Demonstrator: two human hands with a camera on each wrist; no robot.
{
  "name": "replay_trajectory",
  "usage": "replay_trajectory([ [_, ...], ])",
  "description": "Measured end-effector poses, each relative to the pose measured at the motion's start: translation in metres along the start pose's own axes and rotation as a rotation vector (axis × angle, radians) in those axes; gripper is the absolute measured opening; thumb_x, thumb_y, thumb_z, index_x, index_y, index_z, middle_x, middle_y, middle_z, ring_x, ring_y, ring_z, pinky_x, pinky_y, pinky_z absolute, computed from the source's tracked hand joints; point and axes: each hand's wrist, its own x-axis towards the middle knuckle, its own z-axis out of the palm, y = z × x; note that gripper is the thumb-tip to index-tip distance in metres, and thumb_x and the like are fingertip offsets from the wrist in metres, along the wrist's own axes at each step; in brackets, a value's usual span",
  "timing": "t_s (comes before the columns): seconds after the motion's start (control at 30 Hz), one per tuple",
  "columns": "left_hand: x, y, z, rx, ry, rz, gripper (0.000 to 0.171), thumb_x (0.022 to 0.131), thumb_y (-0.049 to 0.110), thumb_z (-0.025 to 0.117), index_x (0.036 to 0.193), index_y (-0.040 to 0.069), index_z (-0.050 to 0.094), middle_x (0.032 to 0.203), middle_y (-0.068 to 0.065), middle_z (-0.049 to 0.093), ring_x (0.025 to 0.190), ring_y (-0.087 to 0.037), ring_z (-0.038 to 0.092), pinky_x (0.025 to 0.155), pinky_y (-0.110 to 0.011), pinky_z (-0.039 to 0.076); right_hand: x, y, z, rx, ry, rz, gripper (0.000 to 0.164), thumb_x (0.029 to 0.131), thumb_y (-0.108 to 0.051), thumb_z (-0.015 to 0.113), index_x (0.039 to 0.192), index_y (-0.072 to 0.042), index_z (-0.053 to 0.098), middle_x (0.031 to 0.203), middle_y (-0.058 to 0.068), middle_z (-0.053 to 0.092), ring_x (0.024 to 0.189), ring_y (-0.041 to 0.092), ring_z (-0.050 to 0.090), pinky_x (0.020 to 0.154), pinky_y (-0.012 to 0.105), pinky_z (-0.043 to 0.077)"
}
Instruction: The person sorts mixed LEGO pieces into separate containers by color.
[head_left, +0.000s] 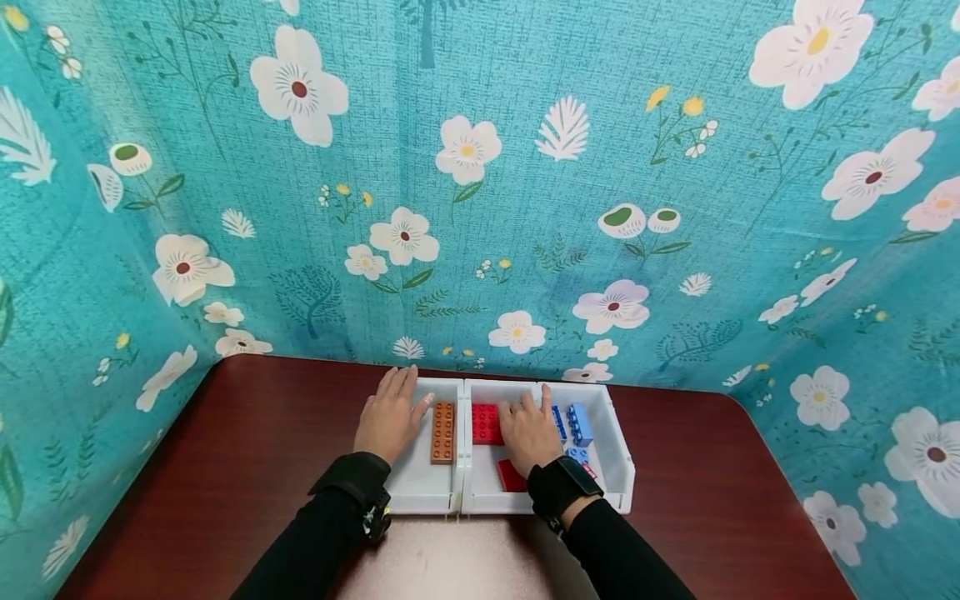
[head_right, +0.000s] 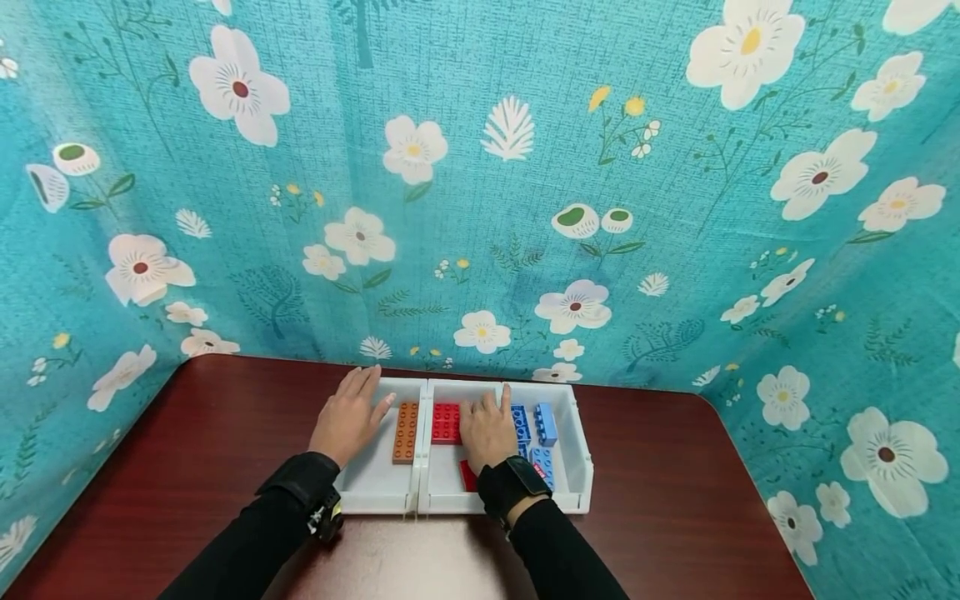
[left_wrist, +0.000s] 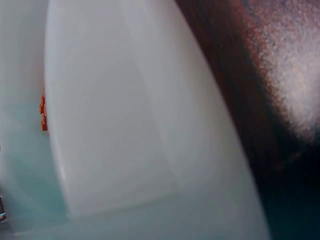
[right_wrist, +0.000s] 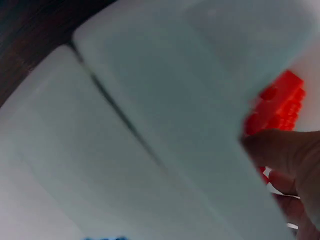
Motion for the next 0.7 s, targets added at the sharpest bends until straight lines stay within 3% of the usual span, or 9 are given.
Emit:
replay_trajectory([
  [0.17, -0.001, 0.0, -0.001, -0.004, 0.016, 0.008, 0.06, 0.101, 0.031, 0.063, 0.147, -0.004, 0.048, 0.145, -0.024, 0.052, 0.139, -0.04, 0.044, 0.099, -0.059, 0.048, -0.003, -0.001, -0.009, -0.011, 0.0, -0.003, 0.004, 0.093, -0.011, 0.071, 0.096, -0.011, 0.073, 0.103, 0.01, 0.064, 0.109, 0.029, 0.056, 0.106, 0.051, 0.041],
  [0.27, -0.001, 0.001, -0.001, -0.001, 0.025, 0.016, 0.06, 0.1, 0.031, 0.064, 0.146, -0.004, 0.049, 0.144, -0.024, 0.053, 0.138, -0.04, 0.045, 0.098, -0.058, 0.049, -0.006, -0.001, -0.014, -0.057, -0.027, -0.022, 0.006, 0.094, -0.015, 0.071, 0.093, -0.012, 0.076, 0.102, 0.008, 0.057, 0.1, 0.026, 0.056, 0.093, 0.043, 0.044],
  [0.4, -0.001, 0.002, -0.001, 0.0, 0.029, 0.02, 0.059, 0.1, 0.03, 0.065, 0.146, -0.005, 0.05, 0.143, -0.025, 0.053, 0.137, -0.04, 0.046, 0.097, -0.059, 0.05, -0.009, -0.001, -0.023, -0.039, -0.078, -0.037, 0.007, 0.089, -0.016, 0.078, 0.095, -0.012, 0.077, 0.092, 0.005, 0.059, 0.084, 0.022, 0.059, 0.077, 0.036, 0.041],
  [0.5, -0.001, 0.002, -0.001, -0.005, 0.028, 0.02, 0.059, 0.1, 0.03, 0.064, 0.146, -0.005, 0.049, 0.143, -0.025, 0.053, 0.137, -0.041, 0.045, 0.097, -0.059, 0.05, -0.01, -0.001, -0.029, 0.014, -0.111, -0.03, 0.011, 0.087, -0.013, 0.08, 0.097, -0.009, 0.076, 0.086, 0.006, 0.063, 0.081, 0.023, 0.065, 0.077, 0.036, 0.046],
  [0.6, -0.001, 0.002, -0.001, -0.007, 0.021, 0.017, 0.059, 0.101, 0.03, 0.064, 0.146, -0.005, 0.049, 0.143, -0.025, 0.053, 0.138, -0.041, 0.045, 0.099, -0.059, 0.049, -0.01, -0.003, -0.031, 0.034, -0.083, -0.007, 0.021, 0.083, -0.014, 0.083, 0.099, -0.006, 0.072, 0.085, 0.009, 0.063, 0.081, 0.024, 0.068, 0.079, 0.039, 0.051],
  [0.7, -0.001, 0.002, -0.001, -0.017, 0.011, 0.005, 0.06, 0.101, 0.031, 0.063, 0.147, -0.004, 0.048, 0.145, -0.025, 0.052, 0.139, -0.04, 0.044, 0.1, -0.059, 0.048, -0.01, -0.004, -0.025, 0.015, 0.0, 0.008, 0.028, 0.081, -0.017, 0.085, 0.099, -0.007, 0.066, 0.085, 0.011, 0.063, 0.08, 0.026, 0.069, 0.08, 0.041, 0.053],
])
